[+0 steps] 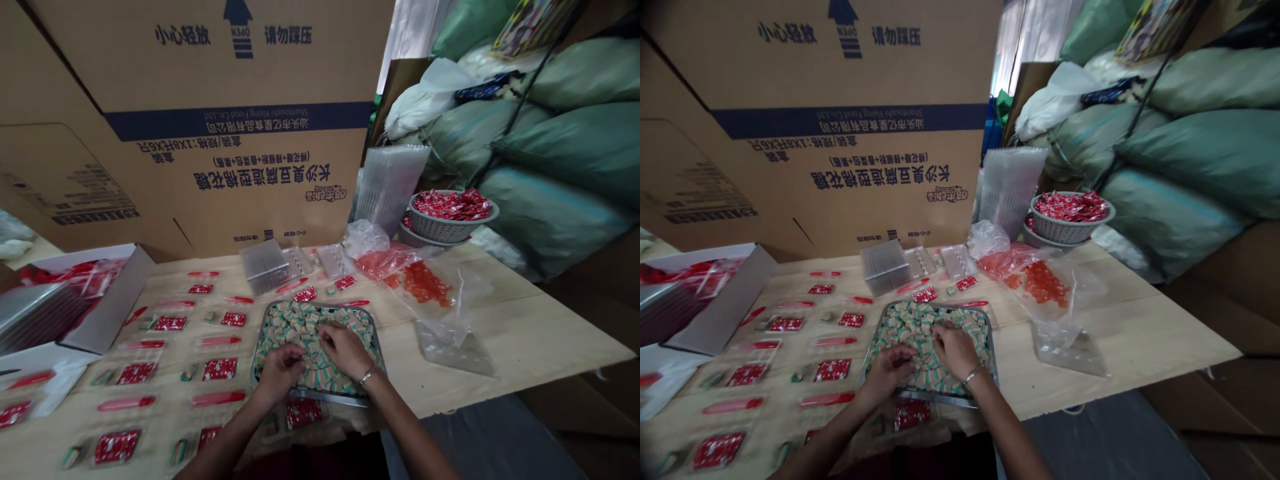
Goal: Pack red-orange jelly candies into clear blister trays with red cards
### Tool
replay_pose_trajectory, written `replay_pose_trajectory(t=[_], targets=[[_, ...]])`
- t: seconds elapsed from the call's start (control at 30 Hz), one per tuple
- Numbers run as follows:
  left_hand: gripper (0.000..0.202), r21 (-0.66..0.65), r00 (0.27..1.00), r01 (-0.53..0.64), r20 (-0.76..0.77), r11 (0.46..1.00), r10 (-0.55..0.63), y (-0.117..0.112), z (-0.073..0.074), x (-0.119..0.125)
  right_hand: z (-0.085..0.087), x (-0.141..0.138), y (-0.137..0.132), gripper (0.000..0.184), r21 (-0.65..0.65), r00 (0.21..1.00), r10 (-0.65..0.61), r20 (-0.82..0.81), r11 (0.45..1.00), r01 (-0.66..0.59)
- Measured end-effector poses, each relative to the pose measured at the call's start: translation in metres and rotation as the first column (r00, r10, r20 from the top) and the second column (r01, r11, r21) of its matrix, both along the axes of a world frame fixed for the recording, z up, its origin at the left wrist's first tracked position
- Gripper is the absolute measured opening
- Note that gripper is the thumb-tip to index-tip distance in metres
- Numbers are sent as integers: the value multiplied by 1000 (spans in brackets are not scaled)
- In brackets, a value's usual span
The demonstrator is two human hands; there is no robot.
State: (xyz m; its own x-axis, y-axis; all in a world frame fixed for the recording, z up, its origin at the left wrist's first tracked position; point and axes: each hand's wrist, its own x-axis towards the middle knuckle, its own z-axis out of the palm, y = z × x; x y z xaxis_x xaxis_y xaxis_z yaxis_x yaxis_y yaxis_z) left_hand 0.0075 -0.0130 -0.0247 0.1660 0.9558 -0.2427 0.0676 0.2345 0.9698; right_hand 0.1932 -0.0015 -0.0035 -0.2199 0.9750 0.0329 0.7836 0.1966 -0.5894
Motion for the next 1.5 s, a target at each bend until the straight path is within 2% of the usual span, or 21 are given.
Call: replay_pose_trajectory(t=[0.17, 0.3, 0.37, 0.43, 0.5, 0.6, 0.7, 0.83, 0.93, 1.0, 1.1, 1.2, 1.3, 1.43, 1.5], targets=[[22, -59, 1000, 2, 27, 998, 0, 0, 2, -1, 6, -3, 7, 19, 100, 994, -100, -34, 990, 103], [22, -79, 998, -11, 60, 997, 16, 0, 4, 0, 7, -23, 17, 15, 101, 988, 147, 46, 983, -151], [23, -93, 997, -19, 74, 995, 26, 0, 5, 0, 6, -28, 18, 16, 109, 978, 196, 70, 973, -203], [24, -109, 995, -27, 89, 994, 37, 0, 5, 0, 5, -28, 14, 16, 140, 988, 152, 16, 978, -153], [26, -131, 989, -60, 124, 990, 76, -1, 5, 0, 5, -27, 5, 15, 139, 986, 82, -147, 988, -61], [28, -137, 969, -143, 182, 980, 167, -2, 8, 3, 6, -29, -12, 13, 43, 913, 33, -406, 999, -17], [30, -127, 957, -180, 207, 975, 204, -1, 13, 5, 7, -35, -23, 12, 52, 906, 3, -423, 998, 21], [32, -129, 927, -230, 272, 965, 257, -1, 21, 6, 5, -47, -26, 14, 104, 893, -105, -438, 981, 166], [32, -46, 923, -234, 302, 971, 237, -2, 24, 6, -1, -57, -26, 21, 16, 788, -202, -581, 966, 260], [32, -15, 921, -255, 302, 967, 247, -3, 23, 6, -4, -63, -25, 28, -73, 702, -256, -665, 957, 279], [32, 34, 916, -293, 296, 956, 270, -4, 20, 5, -8, -69, -26, 32, -108, 649, -277, -708, 951, 289], [30, 83, 913, -302, 311, 950, 264, -6, 14, 3, -11, -69, -27, 31, -64, 672, -242, -700, 958, 279], [28, 74, 908, -300, 327, 951, 261, -8, 5, 1, -22, -64, -25, 33, -50, 704, -197, -682, 973, 224], [22, 153, 931, -307, 254, 939, 263, -7, -8, -6, -41, -65, -11, 38, -113, 705, -164, -690, 986, 119], [18, 186, 951, -287, 175, 940, 256, 2, -4, -20, -45, -64, -6, 40, -167, 698, -163, -698, 984, 63]])
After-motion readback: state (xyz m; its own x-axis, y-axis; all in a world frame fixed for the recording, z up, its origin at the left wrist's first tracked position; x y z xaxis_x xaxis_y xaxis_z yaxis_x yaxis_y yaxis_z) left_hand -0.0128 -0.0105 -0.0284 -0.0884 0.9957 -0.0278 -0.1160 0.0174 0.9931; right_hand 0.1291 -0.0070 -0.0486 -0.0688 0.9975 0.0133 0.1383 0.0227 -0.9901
